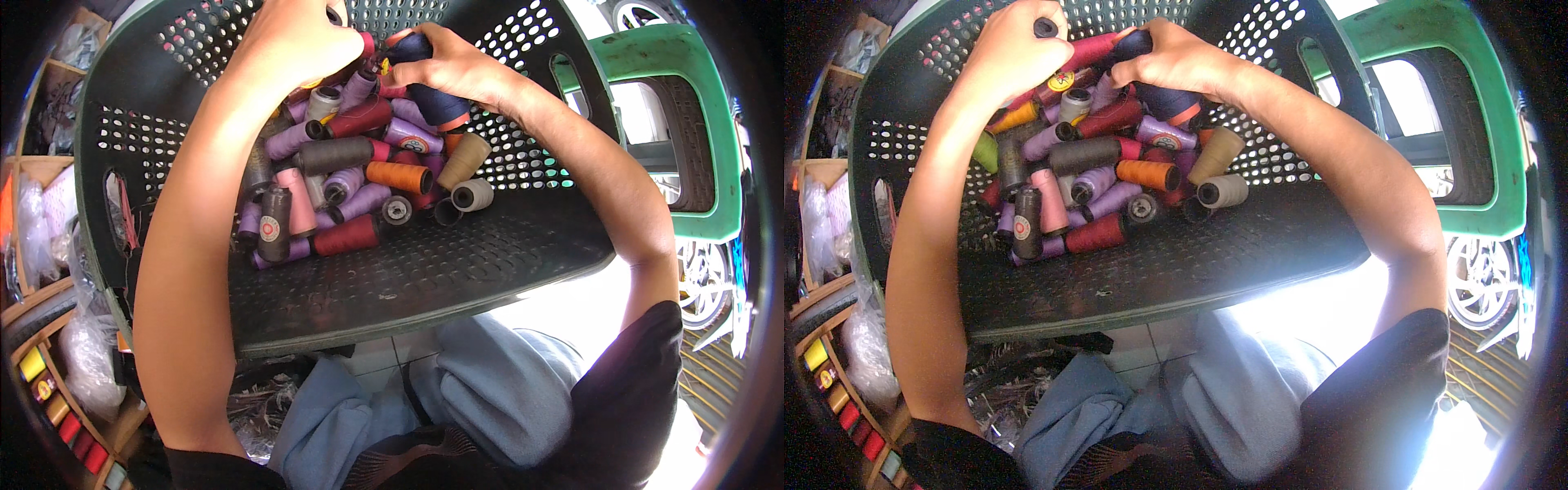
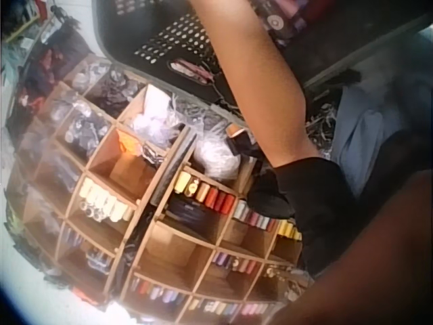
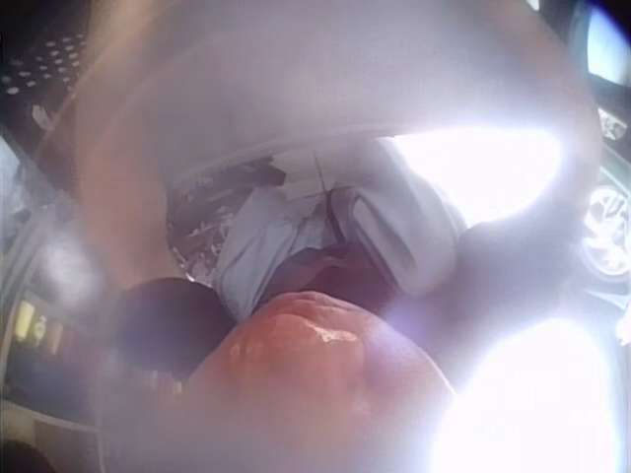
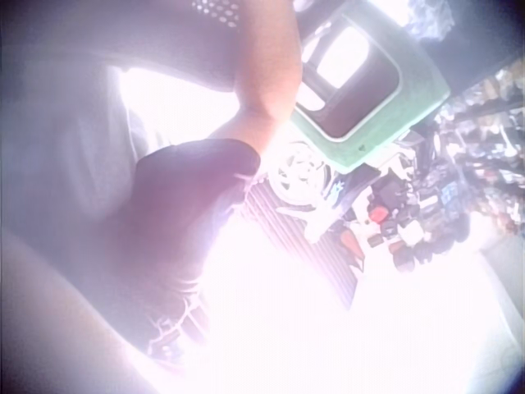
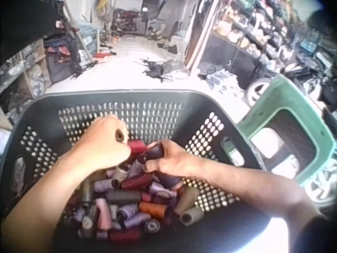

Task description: The person sorts colorful thread spools from a green plastic basket, picking them up one by one and placing them onto wooden shelves. The person occasionally returns to the basket to continue sorting.

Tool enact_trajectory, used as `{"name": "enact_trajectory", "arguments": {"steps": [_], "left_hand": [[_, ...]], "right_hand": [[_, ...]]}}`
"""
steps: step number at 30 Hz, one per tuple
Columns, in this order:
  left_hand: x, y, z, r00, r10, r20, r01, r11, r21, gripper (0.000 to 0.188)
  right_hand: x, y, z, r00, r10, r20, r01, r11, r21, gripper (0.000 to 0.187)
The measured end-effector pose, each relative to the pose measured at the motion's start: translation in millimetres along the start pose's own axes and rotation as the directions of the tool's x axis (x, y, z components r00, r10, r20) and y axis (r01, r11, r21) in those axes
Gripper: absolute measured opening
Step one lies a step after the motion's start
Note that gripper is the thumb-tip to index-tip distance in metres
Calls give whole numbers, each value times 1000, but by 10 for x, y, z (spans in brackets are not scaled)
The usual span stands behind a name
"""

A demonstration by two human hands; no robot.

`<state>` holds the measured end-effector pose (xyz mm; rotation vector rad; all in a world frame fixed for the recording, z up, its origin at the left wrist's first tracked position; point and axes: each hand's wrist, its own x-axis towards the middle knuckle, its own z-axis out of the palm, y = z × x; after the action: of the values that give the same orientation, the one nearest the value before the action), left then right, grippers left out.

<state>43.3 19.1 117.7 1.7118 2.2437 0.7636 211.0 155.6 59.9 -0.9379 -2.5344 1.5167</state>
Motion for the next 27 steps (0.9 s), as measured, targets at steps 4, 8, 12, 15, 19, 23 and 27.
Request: {"name": "enact_trajectory", "arguments": {"steps": [4, 8, 12, 15, 19, 23, 27], "left_hand": [[71, 5, -17, 975, -139, 173, 184, 943, -279, 23], [-79, 153, 66, 981, -122, 150, 170, 915, -366, 24], [84, -389, 384, 984, 34, 173, 38, 916, -400, 32], [80, -138, 291, 992, 34, 123, 11, 936, -351, 22], [-15, 176, -6, 943, -247, 221, 307, 901, -305, 16], [-16, 202, -31, 944, -268, 192, 314, 908, -277, 14], [-18, 34, 124, 997, -74, 22, 77, 985, -156, 16]], "right_hand": [[-102, -132, -40, 998, 9, -57, -16, 992, -129, 85], [-60, -37, -79, 999, -28, -15, 27, 997, -70, 84], [-47, -80, -36, 993, -111, -31, 110, 993, -48, 75], [19, 82, -89, 979, -202, -34, 202, 979, 4, 63], [11, -44, -38, 993, -72, -99, 88, 980, 178, 69], [35, -47, -57, 994, -47, -102, 72, 963, 260, 65], [42, -53, -66, 985, -68, -159, 96, 980, 175, 65]]}}
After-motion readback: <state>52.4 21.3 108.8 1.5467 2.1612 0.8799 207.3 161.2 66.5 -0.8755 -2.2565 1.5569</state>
